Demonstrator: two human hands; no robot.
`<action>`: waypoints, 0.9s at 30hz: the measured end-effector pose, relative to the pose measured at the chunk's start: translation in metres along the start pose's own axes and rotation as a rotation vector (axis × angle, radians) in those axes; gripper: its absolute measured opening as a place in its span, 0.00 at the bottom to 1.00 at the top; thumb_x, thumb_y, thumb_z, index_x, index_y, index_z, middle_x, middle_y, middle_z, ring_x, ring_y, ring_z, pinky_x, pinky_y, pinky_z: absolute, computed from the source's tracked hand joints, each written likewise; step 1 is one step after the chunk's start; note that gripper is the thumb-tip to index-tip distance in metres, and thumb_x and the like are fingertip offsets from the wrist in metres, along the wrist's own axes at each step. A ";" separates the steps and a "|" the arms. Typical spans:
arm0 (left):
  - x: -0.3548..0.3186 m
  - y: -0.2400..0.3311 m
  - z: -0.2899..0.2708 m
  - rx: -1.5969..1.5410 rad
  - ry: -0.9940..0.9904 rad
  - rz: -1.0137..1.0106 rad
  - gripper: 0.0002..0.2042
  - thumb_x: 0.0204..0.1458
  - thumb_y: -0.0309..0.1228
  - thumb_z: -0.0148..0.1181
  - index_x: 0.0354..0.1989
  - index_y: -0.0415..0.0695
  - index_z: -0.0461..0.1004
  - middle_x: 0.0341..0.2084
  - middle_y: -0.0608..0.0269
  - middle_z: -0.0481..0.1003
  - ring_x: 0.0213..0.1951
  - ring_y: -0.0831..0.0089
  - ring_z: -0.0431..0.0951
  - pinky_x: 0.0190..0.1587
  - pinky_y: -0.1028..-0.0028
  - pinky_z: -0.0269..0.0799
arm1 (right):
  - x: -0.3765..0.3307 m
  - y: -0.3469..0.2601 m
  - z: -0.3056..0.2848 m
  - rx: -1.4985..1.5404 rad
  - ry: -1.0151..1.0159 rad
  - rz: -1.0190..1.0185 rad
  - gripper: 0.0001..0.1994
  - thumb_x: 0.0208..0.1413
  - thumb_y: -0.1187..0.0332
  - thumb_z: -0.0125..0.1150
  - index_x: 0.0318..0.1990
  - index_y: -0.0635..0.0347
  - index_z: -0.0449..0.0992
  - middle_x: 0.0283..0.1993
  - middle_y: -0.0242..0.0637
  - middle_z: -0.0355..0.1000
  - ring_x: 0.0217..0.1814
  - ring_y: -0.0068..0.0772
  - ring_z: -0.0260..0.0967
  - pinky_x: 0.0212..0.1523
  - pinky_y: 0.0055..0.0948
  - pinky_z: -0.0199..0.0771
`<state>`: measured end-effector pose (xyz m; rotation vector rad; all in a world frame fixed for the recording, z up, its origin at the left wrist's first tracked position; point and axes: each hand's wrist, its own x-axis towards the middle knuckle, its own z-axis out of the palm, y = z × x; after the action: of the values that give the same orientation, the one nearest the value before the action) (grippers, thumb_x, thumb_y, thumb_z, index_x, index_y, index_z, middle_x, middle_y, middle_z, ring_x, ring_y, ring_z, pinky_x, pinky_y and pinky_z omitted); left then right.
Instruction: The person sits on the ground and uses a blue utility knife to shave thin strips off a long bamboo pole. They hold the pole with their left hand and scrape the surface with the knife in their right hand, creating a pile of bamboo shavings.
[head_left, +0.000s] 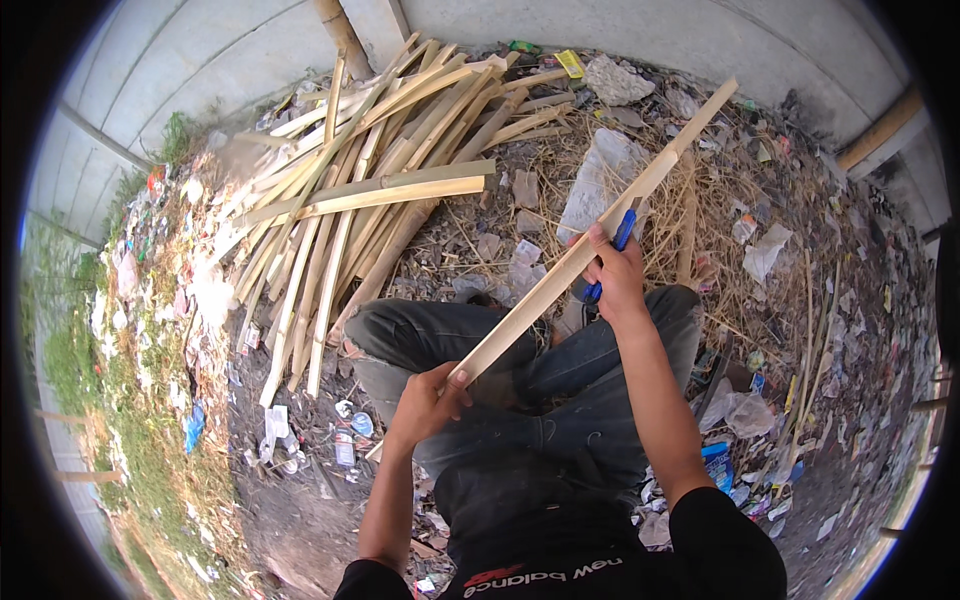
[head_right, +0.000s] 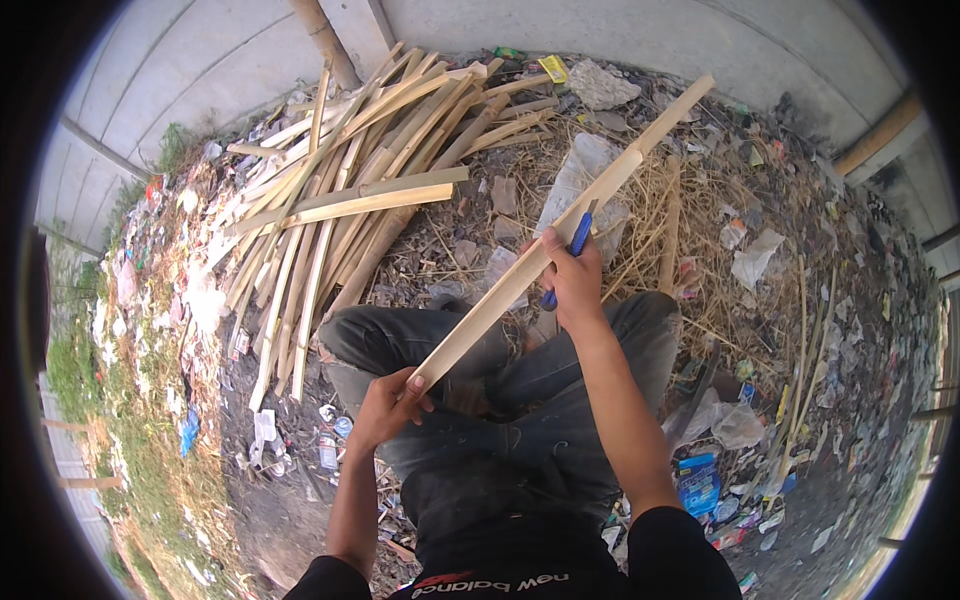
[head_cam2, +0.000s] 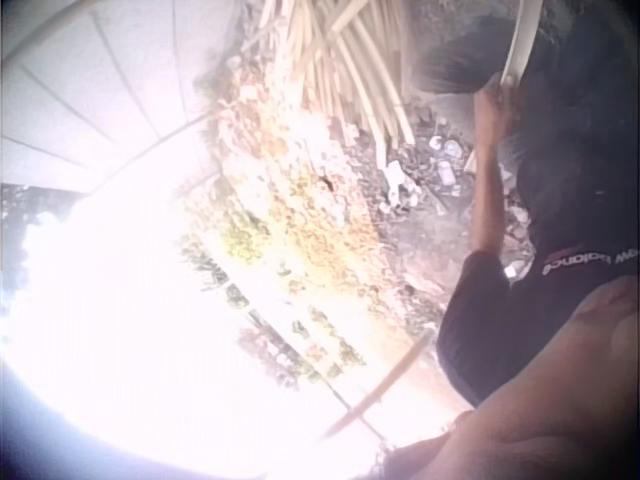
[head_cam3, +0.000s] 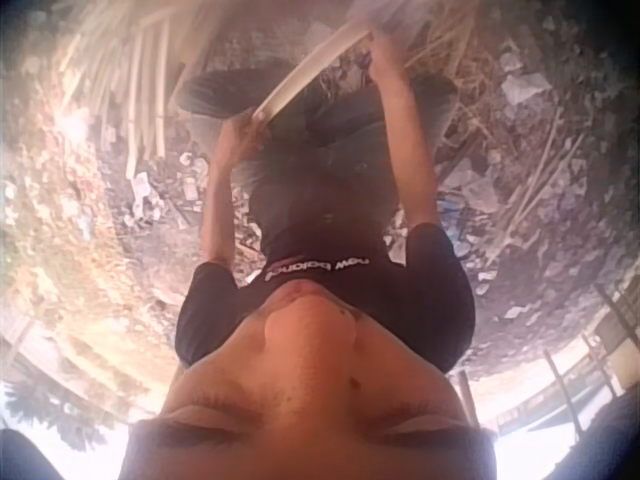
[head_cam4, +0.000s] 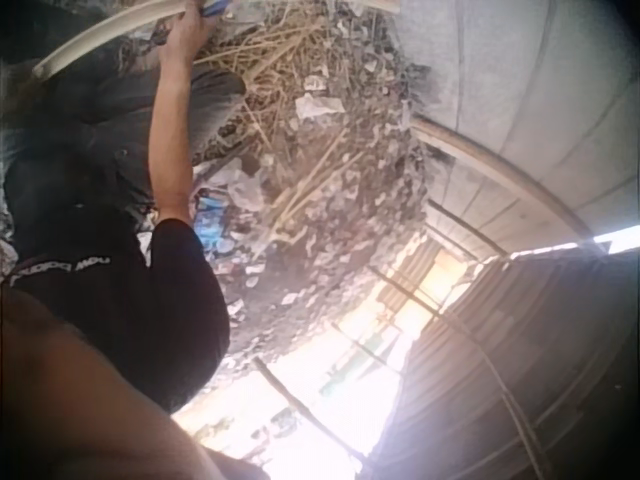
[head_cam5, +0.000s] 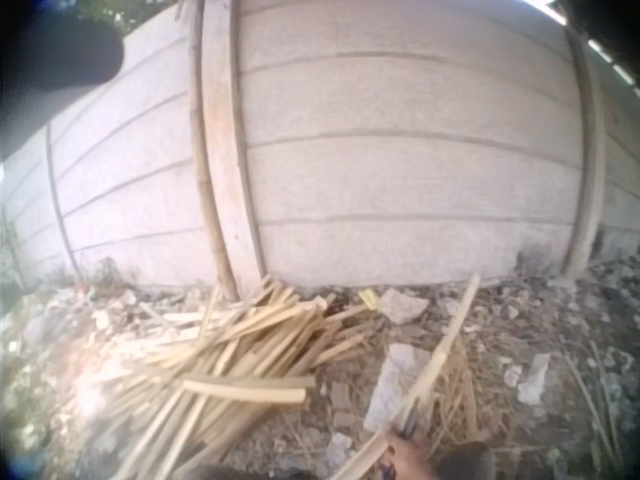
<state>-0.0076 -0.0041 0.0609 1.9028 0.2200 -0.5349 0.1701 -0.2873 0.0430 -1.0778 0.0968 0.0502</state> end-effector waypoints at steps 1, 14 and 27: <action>-0.001 0.001 0.004 0.006 -0.047 0.030 0.25 0.75 0.49 0.47 0.49 0.36 0.79 0.26 0.63 0.80 0.26 0.80 0.76 0.31 0.75 0.74 | 0.000 -0.002 0.000 -0.032 -0.011 0.010 0.14 0.71 0.57 0.64 0.47 0.57 0.72 0.41 0.47 0.82 0.19 0.14 0.56 0.22 0.21 0.59; 0.016 0.020 0.026 -0.203 0.021 0.180 0.13 0.74 0.35 0.51 0.52 0.36 0.75 0.26 0.64 0.77 0.23 0.79 0.72 0.29 0.76 0.70 | -0.083 0.012 0.023 -1.134 -0.378 -0.133 0.25 0.71 0.46 0.53 0.41 0.63 0.77 0.26 0.53 0.77 0.33 0.63 0.78 0.34 0.53 0.74; 0.015 0.002 0.035 0.151 0.309 0.221 0.11 0.67 0.29 0.58 0.34 0.35 0.80 0.23 0.55 0.80 0.25 0.67 0.80 0.32 0.65 0.74 | -0.034 0.016 0.001 -1.492 -0.228 -0.162 0.29 0.75 0.45 0.47 0.37 0.65 0.80 0.23 0.55 0.77 0.29 0.64 0.79 0.31 0.56 0.78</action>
<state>-0.0028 -0.0381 0.0451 2.1213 0.1688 -0.1095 0.1350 -0.2791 0.0329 -2.5525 -0.2917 0.1033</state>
